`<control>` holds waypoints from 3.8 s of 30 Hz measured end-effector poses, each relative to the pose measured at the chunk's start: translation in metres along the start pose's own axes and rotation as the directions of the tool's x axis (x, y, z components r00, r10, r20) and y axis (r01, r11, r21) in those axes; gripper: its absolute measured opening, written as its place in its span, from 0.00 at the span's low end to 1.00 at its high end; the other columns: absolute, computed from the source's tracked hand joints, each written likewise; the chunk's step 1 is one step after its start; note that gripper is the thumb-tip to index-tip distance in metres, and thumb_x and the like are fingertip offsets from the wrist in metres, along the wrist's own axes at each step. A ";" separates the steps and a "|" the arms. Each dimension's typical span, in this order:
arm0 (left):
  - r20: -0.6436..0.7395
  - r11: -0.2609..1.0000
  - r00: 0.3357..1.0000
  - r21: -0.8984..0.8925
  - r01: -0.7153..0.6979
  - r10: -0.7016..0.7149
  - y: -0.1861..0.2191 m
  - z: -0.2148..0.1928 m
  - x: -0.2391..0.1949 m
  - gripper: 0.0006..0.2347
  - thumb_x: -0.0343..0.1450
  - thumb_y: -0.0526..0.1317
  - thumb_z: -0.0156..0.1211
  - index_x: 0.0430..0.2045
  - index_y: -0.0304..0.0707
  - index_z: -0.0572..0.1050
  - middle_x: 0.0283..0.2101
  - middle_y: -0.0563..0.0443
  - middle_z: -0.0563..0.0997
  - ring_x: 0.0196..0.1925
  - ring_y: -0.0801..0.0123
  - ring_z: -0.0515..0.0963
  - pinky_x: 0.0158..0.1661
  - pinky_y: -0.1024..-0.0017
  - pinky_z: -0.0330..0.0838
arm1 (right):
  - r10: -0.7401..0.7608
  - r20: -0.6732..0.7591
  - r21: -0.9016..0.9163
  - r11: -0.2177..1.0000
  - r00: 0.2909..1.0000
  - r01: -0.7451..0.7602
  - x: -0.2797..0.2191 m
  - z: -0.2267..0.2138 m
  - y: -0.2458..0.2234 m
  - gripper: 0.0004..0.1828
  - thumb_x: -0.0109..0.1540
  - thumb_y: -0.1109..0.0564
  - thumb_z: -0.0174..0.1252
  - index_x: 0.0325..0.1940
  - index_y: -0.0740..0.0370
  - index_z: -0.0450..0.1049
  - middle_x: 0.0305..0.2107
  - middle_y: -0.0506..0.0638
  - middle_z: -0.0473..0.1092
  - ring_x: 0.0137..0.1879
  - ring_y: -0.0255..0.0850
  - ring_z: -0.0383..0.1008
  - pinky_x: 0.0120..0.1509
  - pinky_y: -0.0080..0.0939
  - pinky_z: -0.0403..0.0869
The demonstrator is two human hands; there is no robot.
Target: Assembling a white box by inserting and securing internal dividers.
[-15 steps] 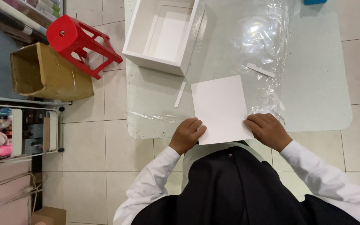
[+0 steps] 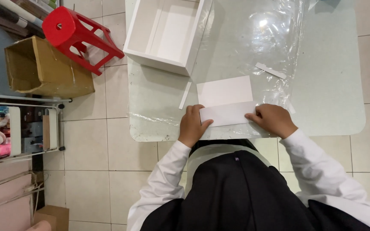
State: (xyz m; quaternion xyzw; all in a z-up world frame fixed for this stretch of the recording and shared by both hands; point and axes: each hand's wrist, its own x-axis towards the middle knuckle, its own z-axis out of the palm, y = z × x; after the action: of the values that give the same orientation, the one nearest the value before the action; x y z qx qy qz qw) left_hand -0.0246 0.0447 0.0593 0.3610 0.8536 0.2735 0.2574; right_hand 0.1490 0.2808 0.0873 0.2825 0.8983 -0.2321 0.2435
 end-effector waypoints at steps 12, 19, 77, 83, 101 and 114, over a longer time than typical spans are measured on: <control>0.256 0.991 0.958 0.053 0.120 -0.130 0.040 -0.049 0.018 0.26 0.66 0.45 0.73 0.52 0.33 0.66 0.51 0.33 0.72 0.55 0.38 0.80 0.50 0.51 0.78 | -0.090 0.065 0.045 0.995 0.994 0.088 0.012 -0.028 0.001 0.27 0.64 0.35 0.55 0.35 0.62 0.81 0.29 0.58 0.79 0.43 0.57 0.80 0.48 0.51 0.74; 0.010 0.911 0.914 -0.095 -0.402 0.405 -0.012 0.013 -0.016 0.06 0.71 0.31 0.63 0.31 0.40 0.71 0.40 0.48 0.71 0.54 0.45 0.79 0.53 0.57 0.74 | -0.083 -0.254 0.637 0.736 0.964 0.231 -0.001 0.015 0.043 0.17 0.63 0.47 0.65 0.49 0.59 0.75 0.36 0.53 0.76 0.45 0.46 0.77 0.51 0.47 0.75; -0.105 0.733 0.737 -0.086 -0.675 0.667 -0.016 0.005 -0.017 0.14 0.65 0.46 0.70 0.43 0.51 0.82 0.57 0.44 0.81 0.62 0.48 0.78 0.62 0.52 0.68 | -0.297 -0.266 0.046 0.946 0.917 0.320 -0.006 -0.063 -0.034 0.23 0.69 0.46 0.51 0.66 0.56 0.70 0.55 0.58 0.75 0.63 0.57 0.75 0.65 0.60 0.73; -0.184 0.798 0.884 -0.382 -0.467 0.429 -0.023 0.014 -0.003 0.09 0.71 0.48 0.67 0.32 0.45 0.84 0.43 0.46 0.86 0.52 0.54 0.84 0.54 0.60 0.75 | -0.151 -0.404 0.704 0.578 0.902 0.412 0.009 -0.056 0.019 0.16 0.72 0.57 0.47 0.61 0.63 0.74 0.51 0.60 0.75 0.63 0.53 0.72 0.67 0.56 0.70; -0.058 0.008 0.901 -0.998 -0.061 -0.431 0.086 -0.008 -0.028 0.14 0.78 0.46 0.55 0.51 0.42 0.63 0.45 0.41 0.81 0.45 0.64 0.81 0.49 0.66 0.78 | -0.196 -0.492 0.800 0.282 0.848 0.529 -0.056 0.007 -0.062 0.65 0.52 0.54 0.71 0.79 0.66 0.33 0.71 0.69 0.48 0.76 0.66 0.48 0.77 0.70 0.50; -0.306 0.562 0.950 -0.797 -0.222 -0.058 0.020 0.021 -0.025 0.28 0.73 0.39 0.62 0.69 0.42 0.59 0.62 0.54 0.67 0.66 0.71 0.65 0.60 0.74 0.64 | 0.010 -0.678 0.561 0.653 0.735 0.509 -0.060 -0.023 -0.049 0.62 0.44 0.54 0.78 0.72 0.74 0.48 0.54 0.75 0.58 0.65 0.75 0.59 0.68 0.73 0.59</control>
State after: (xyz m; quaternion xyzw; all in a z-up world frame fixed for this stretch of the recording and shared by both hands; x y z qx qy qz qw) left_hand 0.0133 0.0430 0.0634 0.1935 0.6379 0.7019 0.2511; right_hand 0.1550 0.2337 0.1534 0.2785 0.7923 -0.4883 -0.2373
